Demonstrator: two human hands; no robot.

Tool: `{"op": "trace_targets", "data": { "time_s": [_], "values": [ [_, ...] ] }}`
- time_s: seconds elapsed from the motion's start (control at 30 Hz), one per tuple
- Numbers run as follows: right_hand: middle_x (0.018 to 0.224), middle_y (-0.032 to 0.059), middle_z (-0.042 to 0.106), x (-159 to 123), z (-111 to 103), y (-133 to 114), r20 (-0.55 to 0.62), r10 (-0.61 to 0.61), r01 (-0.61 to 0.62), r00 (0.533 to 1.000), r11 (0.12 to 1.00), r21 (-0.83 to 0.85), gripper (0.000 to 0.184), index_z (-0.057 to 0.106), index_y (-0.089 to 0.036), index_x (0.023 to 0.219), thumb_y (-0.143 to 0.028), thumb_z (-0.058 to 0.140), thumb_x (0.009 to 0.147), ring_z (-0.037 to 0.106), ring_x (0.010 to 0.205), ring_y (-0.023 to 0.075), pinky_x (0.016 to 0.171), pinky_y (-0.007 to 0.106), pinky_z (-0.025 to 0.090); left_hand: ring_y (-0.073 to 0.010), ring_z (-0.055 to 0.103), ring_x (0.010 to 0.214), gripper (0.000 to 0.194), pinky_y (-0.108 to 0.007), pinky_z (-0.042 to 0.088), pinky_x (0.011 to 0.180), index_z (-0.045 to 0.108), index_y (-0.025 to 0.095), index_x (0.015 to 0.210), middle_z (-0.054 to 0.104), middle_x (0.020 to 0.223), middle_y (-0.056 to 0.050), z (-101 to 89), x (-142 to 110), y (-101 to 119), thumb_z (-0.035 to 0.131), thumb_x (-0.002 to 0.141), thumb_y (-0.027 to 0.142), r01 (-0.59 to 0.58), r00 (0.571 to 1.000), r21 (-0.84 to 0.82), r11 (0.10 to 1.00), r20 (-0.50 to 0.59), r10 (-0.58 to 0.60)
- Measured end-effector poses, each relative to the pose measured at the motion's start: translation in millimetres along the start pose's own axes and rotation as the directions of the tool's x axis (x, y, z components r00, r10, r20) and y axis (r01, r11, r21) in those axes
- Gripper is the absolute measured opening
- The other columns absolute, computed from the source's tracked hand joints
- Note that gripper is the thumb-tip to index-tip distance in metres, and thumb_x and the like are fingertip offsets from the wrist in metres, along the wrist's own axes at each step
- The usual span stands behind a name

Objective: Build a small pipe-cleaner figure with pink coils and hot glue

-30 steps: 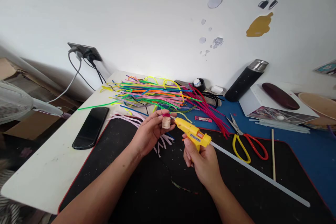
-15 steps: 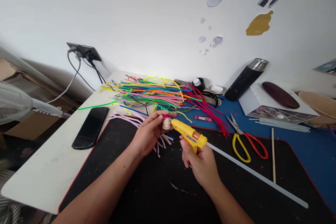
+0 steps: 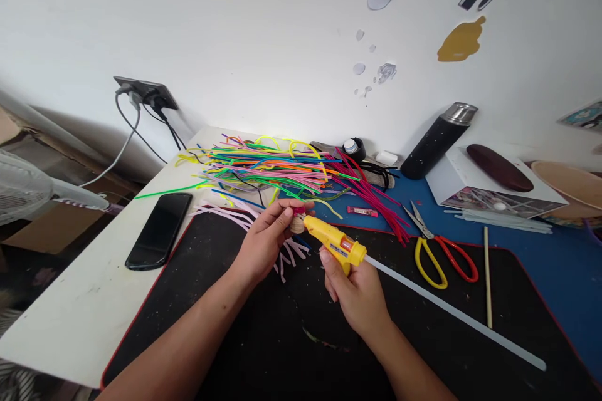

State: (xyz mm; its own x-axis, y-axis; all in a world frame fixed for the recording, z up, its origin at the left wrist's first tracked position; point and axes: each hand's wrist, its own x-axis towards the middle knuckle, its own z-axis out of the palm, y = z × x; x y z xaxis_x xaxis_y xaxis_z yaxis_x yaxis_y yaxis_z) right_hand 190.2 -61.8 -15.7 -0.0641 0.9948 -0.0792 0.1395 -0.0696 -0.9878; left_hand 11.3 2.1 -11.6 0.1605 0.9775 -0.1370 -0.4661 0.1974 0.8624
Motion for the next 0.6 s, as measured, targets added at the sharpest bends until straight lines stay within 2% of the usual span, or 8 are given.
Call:
{"op": "trace_targets", "data": {
  "time_s": [0.3, 0.37, 0.47, 0.6],
  "values": [
    [0.049, -0.0075, 0.045, -1.9, -1.7, 3.3, -0.022, -0.059, 0.055, 0.998, 0.988, -0.144, 0.033, 0.064, -0.024, 0.099, -0.055, 0.060, 0.105, 0.045, 0.043, 0.0157, 0.044, 0.027, 0.036, -0.0206, 0.070, 0.100, 0.026, -0.030, 0.052, 0.090, 0.079, 0.024, 0.112, 0.079, 0.131, -0.009, -1.8, -0.8, -3.6, 0.075, 0.098, 0.046, -0.080, 0.997, 0.142, 0.987, -0.013, 0.082],
    [0.049, -0.0072, 0.045, -1.6, -1.5, 0.4, -0.031, -0.091, 0.084, 0.995, 0.979, -0.188, 0.031, 0.064, -0.024, 0.098, -0.053, 0.058, 0.106, 0.045, 0.043, 0.0158, 0.045, 0.028, 0.035, -0.0228, 0.070, 0.107, 0.027, -0.031, 0.052, 0.092, 0.079, 0.023, 0.112, 0.078, 0.132, -0.010, -1.6, -1.3, -4.1, 0.074, 0.099, 0.046, -0.091, 0.996, 0.155, 0.984, -0.012, 0.094],
    [0.058, -0.0038, 0.054, -0.7, -2.1, -3.8, -0.032, -0.169, 0.155, 0.985, 0.951, -0.268, 0.029, 0.063, -0.023, 0.094, -0.049, 0.057, 0.107, 0.051, 0.050, 0.0162, 0.052, 0.029, 0.040, -0.0268, 0.068, 0.123, 0.027, -0.032, 0.052, 0.096, 0.079, 0.023, 0.113, 0.077, 0.134, -0.010, -1.4, -2.2, -4.8, 0.074, 0.099, 0.046, -0.102, 0.994, 0.168, 0.980, -0.014, 0.106],
    [0.070, 0.0005, 0.064, -0.5, -3.2, -4.1, -0.033, -0.212, 0.190, 0.977, 0.925, -0.329, 0.026, 0.063, -0.023, 0.096, -0.046, 0.057, 0.108, 0.060, 0.060, 0.0186, 0.061, 0.031, 0.044, -0.0280, 0.066, 0.128, 0.028, -0.033, 0.051, 0.101, 0.079, 0.024, 0.117, 0.076, 0.137, -0.010, -2.0, -3.0, -5.9, 0.072, 0.101, 0.046, -0.107, 0.994, 0.191, 0.976, -0.014, 0.111]
  ]
}}
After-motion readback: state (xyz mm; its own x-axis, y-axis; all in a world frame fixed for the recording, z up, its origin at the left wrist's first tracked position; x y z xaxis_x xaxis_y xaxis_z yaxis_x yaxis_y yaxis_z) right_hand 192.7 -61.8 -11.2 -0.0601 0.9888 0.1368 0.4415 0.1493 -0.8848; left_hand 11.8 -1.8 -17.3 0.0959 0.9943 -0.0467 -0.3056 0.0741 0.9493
